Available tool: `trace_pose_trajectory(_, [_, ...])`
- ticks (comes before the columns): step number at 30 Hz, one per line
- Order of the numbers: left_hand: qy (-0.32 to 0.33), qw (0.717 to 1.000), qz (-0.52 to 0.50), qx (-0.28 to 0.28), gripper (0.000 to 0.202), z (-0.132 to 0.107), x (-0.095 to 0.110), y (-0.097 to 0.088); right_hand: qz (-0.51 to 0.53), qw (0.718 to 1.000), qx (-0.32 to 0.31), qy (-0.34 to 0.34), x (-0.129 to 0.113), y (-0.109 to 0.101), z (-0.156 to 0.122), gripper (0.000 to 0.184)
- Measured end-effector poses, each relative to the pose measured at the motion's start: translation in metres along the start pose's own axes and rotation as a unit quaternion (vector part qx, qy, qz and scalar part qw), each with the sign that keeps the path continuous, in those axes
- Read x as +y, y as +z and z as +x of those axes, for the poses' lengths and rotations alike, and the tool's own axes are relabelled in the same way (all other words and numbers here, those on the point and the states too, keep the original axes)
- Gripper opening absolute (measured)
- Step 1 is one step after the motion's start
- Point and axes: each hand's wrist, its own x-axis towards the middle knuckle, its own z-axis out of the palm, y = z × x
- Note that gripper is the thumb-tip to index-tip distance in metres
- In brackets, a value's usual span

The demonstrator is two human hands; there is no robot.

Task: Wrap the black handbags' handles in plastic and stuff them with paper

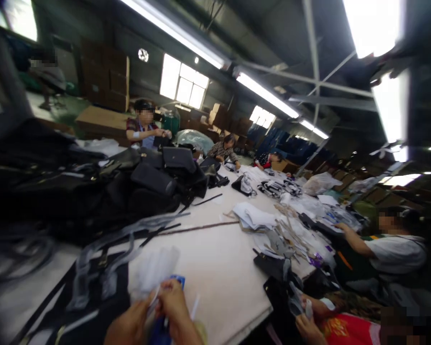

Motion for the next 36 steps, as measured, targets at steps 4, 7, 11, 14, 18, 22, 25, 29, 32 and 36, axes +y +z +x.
trace_pose_trajectory(4, [0.05, 0.975, 0.203, -0.071, 0.046, -0.02, -0.024, 0.006, 0.078, 0.996, -0.041, 0.032, 0.023, -0.006, -0.004, 0.036])
trace_pose_trajectory(7, [0.095, 0.948, 0.292, -0.082, 0.048, -0.022, -0.023, 0.006, 0.096, 0.994, -0.051, 0.017, 0.025, -0.01, -0.007, 0.045])
trace_pose_trajectory(11, [0.145, 0.923, 0.35, -0.072, 0.05, -0.026, -0.018, 0.013, 0.058, 0.997, -0.009, -0.041, 0.029, -0.008, -0.008, 0.045])
trace_pose_trajectory(14, [0.156, 0.92, 0.349, -0.08, 0.052, -0.035, -0.022, 0.02, 0.041, 0.998, 0.014, -0.052, 0.035, -0.007, -0.005, 0.039])
trace_pose_trajectory(18, [0.091, 0.972, 0.183, -0.117, 0.052, -0.04, -0.028, 0.013, 0.024, 0.997, 0.022, -0.074, 0.037, -0.008, -0.006, 0.032])
trace_pose_trajectory(22, [-0.116, 0.976, -0.136, -0.121, 0.054, -0.019, -0.023, -0.011, -0.037, 0.99, 0.008, -0.137, 0.025, -0.007, -0.015, 0.027])
trace_pose_trajectory(25, [-0.216, 0.907, -0.307, -0.19, 0.055, 0.0, -0.015, -0.025, -0.131, 0.967, 0.008, -0.216, 0.012, -0.003, -0.024, 0.028])
trace_pose_trajectory(29, [-0.222, 0.854, -0.396, -0.254, 0.044, 0.008, -0.01, -0.028, -0.136, 0.958, -0.003, -0.251, 0.003, 0.001, -0.029, 0.031])
trace_pose_trajectory(32, [-0.216, 0.87, -0.389, -0.212, 0.038, 0.004, -0.011, -0.024, -0.04, 0.984, 0.023, -0.173, 0.01, 0.005, -0.027, 0.031])
trace_pose_trajectory(36, [-0.176, 0.907, -0.347, -0.161, 0.034, -0.002, -0.013, -0.015, -0.021, 0.99, 0.072, -0.12, 0.024, 0.011, -0.029, 0.023])
